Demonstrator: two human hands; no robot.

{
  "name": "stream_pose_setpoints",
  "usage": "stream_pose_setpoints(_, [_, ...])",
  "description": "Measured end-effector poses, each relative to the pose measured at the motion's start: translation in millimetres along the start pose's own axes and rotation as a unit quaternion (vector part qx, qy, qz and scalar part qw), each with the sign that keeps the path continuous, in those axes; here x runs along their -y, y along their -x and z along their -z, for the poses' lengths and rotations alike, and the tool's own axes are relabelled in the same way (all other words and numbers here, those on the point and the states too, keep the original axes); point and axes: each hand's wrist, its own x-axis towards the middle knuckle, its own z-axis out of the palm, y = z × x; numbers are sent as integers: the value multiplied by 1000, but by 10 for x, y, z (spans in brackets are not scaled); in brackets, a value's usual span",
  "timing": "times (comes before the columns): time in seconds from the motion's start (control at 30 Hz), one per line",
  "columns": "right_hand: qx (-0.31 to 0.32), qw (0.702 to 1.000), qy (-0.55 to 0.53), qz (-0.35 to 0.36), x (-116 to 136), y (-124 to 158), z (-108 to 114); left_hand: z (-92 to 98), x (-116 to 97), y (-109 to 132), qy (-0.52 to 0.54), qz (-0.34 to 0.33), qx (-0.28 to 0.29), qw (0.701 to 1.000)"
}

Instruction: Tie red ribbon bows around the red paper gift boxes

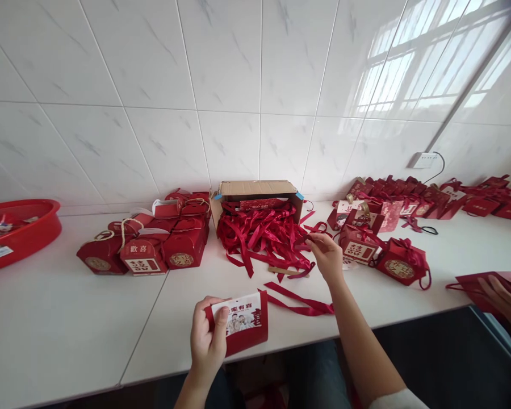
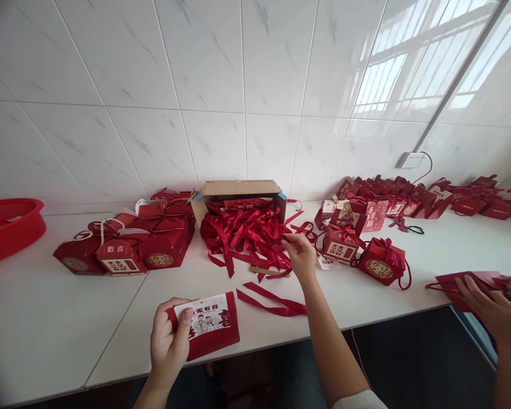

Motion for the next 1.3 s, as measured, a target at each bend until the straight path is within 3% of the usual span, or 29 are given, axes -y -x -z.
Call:
stream_pose_setpoints(0.1, [24,992,-78,96,340,151,117,-1,-15,-9,-2,3,1,1000])
stream_pose_setpoints(0.2, [91,965,-156,189,655,340,240,-6,-13,-16,-7,-2,-3,1000])
stream_pose_setpoints(0.37, [181,927,-248,214,962,607,314,-34,-22,-17,-19,-21,-10,1000])
stream_pose_setpoints(0.53, [216,901,-359,111,979,842,153,-135,6,38,-34,-24,-24,999])
stream_pose_setpoints(0.67, [175,847,-500,-47,1009,1085,-83,-276,57,44,-34,-21,-38,998])
stream_pose_setpoints(0.8, [160,764,-603,-166,1107,1265,-238,-330,-71,-34,-52,-36,14,998])
stream_pose_setpoints(0.9, [208,683,-668,-212,1169,1332,-251,-242,-326,-51,-127,-87,39,987])
stream_pose_setpoints(1.0, [270,621,-688,-259,1195,1394,-239,-83,-631,-14,-188,-186,39,964])
stream_pose_setpoints(1.13, [325,614,-657,-292,1173,1511,-263,94,-929,30,-201,-314,212,904])
stream_pose_setpoints(1.2, [339,617,-639,-308,1150,1564,-274,131,-987,41,-196,-328,240,892])
stream_pose_setpoints(1.3, [338,620,-626,-332,1124,1609,-262,141,-974,55,-201,-330,236,892])
